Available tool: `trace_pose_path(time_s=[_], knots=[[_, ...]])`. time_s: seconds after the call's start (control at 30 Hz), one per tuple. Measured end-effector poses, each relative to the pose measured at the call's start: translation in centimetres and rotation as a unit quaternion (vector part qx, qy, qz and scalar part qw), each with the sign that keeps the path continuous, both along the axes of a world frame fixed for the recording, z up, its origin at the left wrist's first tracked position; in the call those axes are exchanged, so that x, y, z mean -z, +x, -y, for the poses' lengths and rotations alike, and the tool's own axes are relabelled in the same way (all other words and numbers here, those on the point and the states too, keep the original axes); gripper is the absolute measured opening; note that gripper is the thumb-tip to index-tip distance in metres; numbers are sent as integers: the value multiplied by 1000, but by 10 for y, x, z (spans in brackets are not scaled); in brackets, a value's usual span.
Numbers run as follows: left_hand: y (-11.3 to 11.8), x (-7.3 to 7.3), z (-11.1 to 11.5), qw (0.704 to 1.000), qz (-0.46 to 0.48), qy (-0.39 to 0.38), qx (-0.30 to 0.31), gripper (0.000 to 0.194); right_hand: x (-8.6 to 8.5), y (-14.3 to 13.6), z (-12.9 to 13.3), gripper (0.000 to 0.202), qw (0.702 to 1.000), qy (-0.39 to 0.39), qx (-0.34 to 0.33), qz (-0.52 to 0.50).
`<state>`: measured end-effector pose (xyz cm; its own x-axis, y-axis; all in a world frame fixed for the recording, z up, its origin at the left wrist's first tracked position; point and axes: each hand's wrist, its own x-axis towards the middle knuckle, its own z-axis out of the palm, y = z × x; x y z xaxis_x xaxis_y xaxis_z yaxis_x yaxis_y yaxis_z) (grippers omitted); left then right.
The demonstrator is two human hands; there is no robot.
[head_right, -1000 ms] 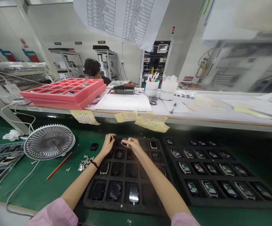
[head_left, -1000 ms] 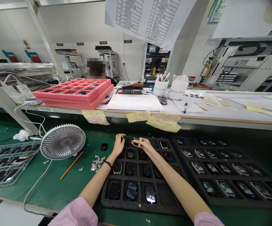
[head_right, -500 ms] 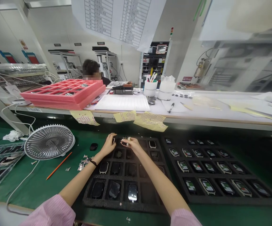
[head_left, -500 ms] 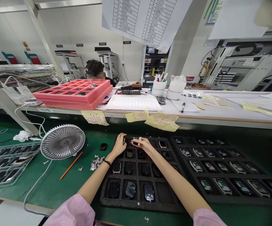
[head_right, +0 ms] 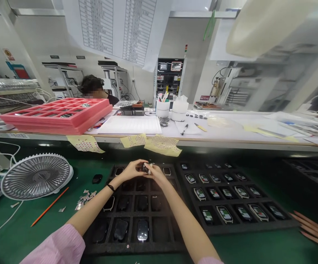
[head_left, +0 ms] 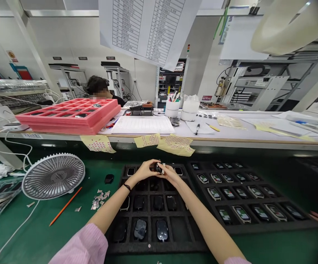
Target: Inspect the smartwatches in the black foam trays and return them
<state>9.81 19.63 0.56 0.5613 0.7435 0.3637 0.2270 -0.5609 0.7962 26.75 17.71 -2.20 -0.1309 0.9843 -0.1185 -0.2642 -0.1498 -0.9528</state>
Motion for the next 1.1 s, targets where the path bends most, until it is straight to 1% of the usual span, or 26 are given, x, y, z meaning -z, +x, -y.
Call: trace_pose_path(time_s=[0.1,0.23,0.3,0.37,0.47,0.57,0.63,0.73,0.87,0.97,1.1], knots=[[1,4,-8,999,-20,28,-33,47,3,9,-6,46,997,26,56,46],[-1,10,-13,995,-71,47,-49,42,12,18,-13,50,982,58,119,136],[-8,11,-14,991,-97,60,-64,45,15,21,-15,46,967,83,144,193],[-19,11,-13,986,-127,74,-83,49,17,23,-17,38,948,110,160,250],[-38,14,-8,975,-183,85,-97,49,19,24,-16,30,919,133,162,334],[-53,21,0,965,-235,88,-80,47,20,20,-12,36,883,150,150,418],[-57,27,5,959,-261,91,-67,49,20,17,-7,37,855,169,143,469],[-51,34,8,949,-293,97,-60,51,19,13,0,35,811,202,139,531],[-33,41,8,936,-324,110,-76,56,16,11,6,34,760,253,148,579],[-26,41,9,927,-343,125,-82,59,11,8,9,32,732,311,152,588],[-32,35,10,918,-365,142,-66,55,-1,-6,21,29,703,401,139,570]])
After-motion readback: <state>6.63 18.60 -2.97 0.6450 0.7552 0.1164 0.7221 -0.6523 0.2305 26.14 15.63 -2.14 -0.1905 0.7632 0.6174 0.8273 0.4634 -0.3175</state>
